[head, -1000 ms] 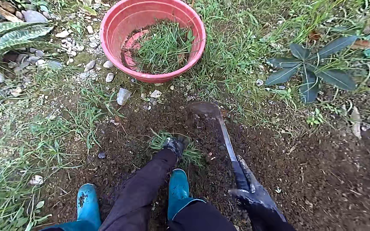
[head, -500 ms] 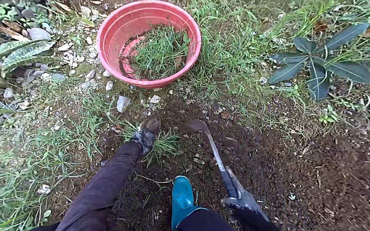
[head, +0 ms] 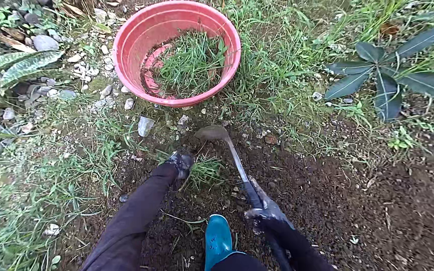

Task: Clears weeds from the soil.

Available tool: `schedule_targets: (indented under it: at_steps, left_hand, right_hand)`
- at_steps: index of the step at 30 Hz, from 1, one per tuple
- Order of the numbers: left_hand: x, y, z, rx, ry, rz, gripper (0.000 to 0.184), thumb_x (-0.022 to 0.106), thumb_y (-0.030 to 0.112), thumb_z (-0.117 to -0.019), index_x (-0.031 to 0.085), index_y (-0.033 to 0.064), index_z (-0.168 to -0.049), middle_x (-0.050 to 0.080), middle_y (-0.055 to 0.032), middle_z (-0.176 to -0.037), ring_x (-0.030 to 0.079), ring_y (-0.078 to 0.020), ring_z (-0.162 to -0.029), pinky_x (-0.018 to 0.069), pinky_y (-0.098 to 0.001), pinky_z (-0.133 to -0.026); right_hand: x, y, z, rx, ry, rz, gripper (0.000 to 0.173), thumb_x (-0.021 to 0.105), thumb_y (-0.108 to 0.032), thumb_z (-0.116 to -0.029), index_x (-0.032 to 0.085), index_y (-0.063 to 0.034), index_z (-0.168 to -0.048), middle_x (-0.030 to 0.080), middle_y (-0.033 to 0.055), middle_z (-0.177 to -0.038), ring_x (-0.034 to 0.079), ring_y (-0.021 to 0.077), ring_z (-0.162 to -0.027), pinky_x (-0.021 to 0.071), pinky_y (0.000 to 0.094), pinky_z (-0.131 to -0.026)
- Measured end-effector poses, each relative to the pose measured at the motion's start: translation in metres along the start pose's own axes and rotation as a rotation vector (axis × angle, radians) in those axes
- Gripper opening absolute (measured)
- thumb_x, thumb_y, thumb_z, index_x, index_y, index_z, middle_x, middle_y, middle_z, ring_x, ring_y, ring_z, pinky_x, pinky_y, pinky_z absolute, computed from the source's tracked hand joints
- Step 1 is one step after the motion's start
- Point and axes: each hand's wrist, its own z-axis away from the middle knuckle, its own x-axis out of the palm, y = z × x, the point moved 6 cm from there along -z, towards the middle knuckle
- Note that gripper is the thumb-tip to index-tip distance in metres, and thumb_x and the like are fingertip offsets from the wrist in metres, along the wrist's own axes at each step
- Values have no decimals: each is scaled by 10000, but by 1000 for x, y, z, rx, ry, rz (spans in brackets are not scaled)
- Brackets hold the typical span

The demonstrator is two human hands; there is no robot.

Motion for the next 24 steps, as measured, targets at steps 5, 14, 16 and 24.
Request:
schedule_targets:
  at_steps: [5, 14, 16, 24]
  left_hand:
    - [15, -3, 11, 0, 50, 40, 487, 660, 105, -935, 560, -11, -1398, 575, -284, -1386, 542, -486, -1296, 421, -663, -1065]
    - [28, 22, 53, 340, 89, -52, 464, 673, 29, -916, 596, 15, -1374, 548, -280, -1421, 565, -504, -1255, 455, -660, -1023]
    - [33, 24, 48, 317, 106, -22, 522, 627, 55, -963, 544, 106, -1476, 445, -217, -1575, 556, -486, -1298, 455, -655, -1041]
    - [-5, -18, 26, -199, 105, 135, 921, 725, 82, -890, 200, 77, -1648, 33, -231, -1720, 546, -511, -1298, 506, -625, -995]
  right_hand:
    - [4, -36, -7, -95, 191, -414, 910, 695, -10, -837, 190, -124, -1586, 614, 128, -971, 635, 187, -633, 575, 385, -535]
    - [-12, -2, 10, 20, -49, 4, 1137, 791, -66, -737, 154, -328, -1642, 622, 226, -1130, 630, 298, -695, 545, 481, -557]
    - [-13, -16, 7, -32, 21, -127, 1134, 777, -60, -735, 147, -303, -1646, 615, 201, -1123, 619, 265, -692, 546, 457, -551]
    - [-2, 30, 10, 63, -104, 149, 1150, 784, -112, -757, 82, -273, -1653, 626, 283, -1138, 646, 364, -767, 548, 555, -656]
